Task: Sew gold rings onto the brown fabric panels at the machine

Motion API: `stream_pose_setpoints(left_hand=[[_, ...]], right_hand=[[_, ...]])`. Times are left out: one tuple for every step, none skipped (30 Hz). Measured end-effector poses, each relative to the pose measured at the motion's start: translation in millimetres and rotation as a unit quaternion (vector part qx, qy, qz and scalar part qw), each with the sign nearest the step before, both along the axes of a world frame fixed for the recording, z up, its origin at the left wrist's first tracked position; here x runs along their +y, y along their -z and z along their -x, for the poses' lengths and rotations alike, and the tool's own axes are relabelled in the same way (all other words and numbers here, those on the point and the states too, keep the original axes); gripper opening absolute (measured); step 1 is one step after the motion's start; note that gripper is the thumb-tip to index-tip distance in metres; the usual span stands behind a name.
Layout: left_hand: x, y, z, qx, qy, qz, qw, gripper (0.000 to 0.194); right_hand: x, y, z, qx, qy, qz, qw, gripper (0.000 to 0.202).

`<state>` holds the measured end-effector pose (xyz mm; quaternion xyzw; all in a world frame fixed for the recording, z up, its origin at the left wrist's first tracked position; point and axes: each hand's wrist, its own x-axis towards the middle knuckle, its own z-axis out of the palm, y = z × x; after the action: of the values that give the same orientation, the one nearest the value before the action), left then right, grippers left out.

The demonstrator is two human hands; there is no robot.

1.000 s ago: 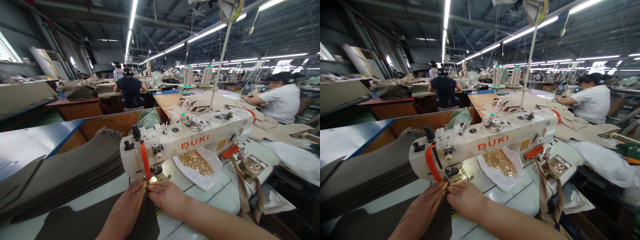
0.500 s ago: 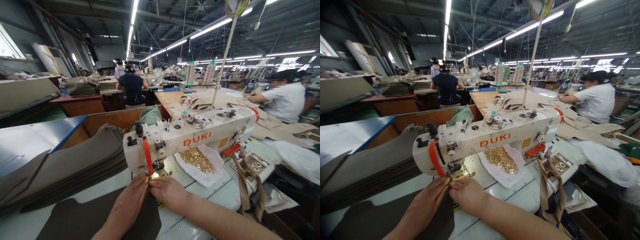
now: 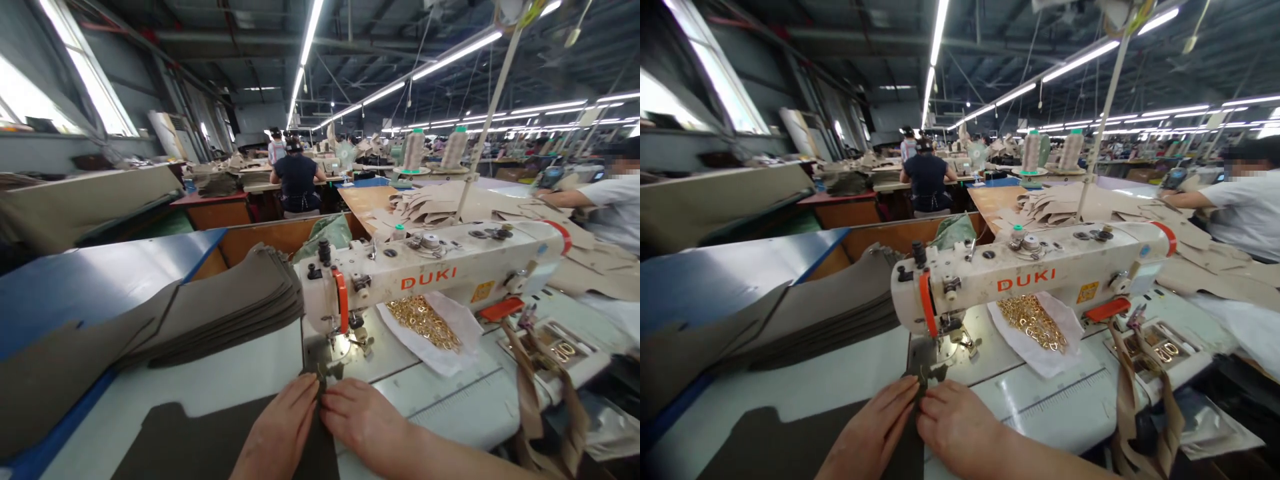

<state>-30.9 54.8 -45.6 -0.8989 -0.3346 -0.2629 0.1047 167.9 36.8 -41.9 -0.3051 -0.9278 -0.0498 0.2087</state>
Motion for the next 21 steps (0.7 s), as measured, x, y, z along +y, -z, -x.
stream_pose_setpoints(left_hand=[[-4,-2.7,-1,-0.017,-0.009,0.019,1.000,0.030],[-5,-5.2,-2,-0.038,-0.022,0.044,0.998,0.029],[-5,-7.5,-5,-0.058,-0.039,0.072,0.995,0.027],[-3,-9.6,-8,-0.076,-0.056,0.100,0.990,0.025],[0,-11.6,-12,-0.089,-0.071,0.126,0.985,0.022],[4,-13.8,-15,-0.097,-0.082,0.150,0.980,0.018],[7,-16.3,-19,-0.099,-0.090,0.173,0.976,0.014],[11,-19.1,-23,-0.097,-0.096,0.195,0.971,0.012],[13,-22.3,-26,-0.092,-0.101,0.216,0.967,0.012],[15,-25.6,-29,-0.089,-0.107,0.234,0.962,0.012],[17,-28.8,-32,-0.087,-0.113,0.248,0.958,0.013],[17,-31.5,-34,-0.087,-0.118,0.257,0.955,0.013],[17,-33.3,-35,-0.087,-0.122,0.263,0.953,0.014],[16,-33.6,-34,-0.088,-0.125,0.264,0.952,0.015],[14,-32.2,-33,-0.091,-0.128,0.261,0.953,0.015],[10,-28.9,-30,-0.095,-0.132,0.250,0.955,0.016],[5,-23.7,-24,-0.099,-0.136,0.229,0.959,0.018],[-3,-17.0,-17,-0.100,-0.137,0.199,0.965,0.023],[-13,-9.5,-8,-0.094,-0.135,0.164,0.973,0.033],[-25,-2.3,2,-0.080,-0.130,0.126,0.980,0.043],[-37,3.6,13,-0.053,-0.118,0.094,0.987,0.051]], right_hand=[[-3,0.9,1,0.008,0.000,0.000,1.000,0.008],[-5,1.3,2,0.013,-0.001,0.001,1.000,0.008],[-5,1.3,3,0.015,-0.001,0.004,1.000,0.009],[-5,1.2,3,0.014,0.000,0.006,1.000,0.009],[-4,1.0,2,0.012,0.000,0.008,1.000,0.009],[-3,1.0,2,0.011,0.001,0.011,1.000,0.009],[-3,1.3,1,0.011,0.003,0.013,1.000,0.008],[-2,1.8,1,0.013,0.008,0.015,1.000,0.008],[-1,2.6,1,0.016,0.014,0.018,1.000,0.008],[0,3.7,1,0.018,0.018,0.021,0.999,0.008],[0,4.9,2,0.020,0.022,0.023,0.999,0.009],[0,6.3,2,0.023,0.024,0.025,0.999,0.009],[1,7.9,3,0.026,0.023,0.027,0.999,0.009],[1,9.7,4,0.031,0.020,0.027,0.999,0.009],[1,11.7,4,0.040,0.016,0.025,0.999,0.008],[2,13.8,4,0.050,0.011,0.021,0.998,0.008],[2,15.8,4,0.060,0.008,0.016,0.998,0.008],[2,17.6,4,0.070,0.005,0.010,0.997,0.009],[2,18.9,4,0.084,0.005,0.000,0.996,0.010],[2,19.6,3,0.101,0.006,-0.011,0.995,0.011],[1,19.4,2,0.122,0.009,-0.022,0.992,0.013]])
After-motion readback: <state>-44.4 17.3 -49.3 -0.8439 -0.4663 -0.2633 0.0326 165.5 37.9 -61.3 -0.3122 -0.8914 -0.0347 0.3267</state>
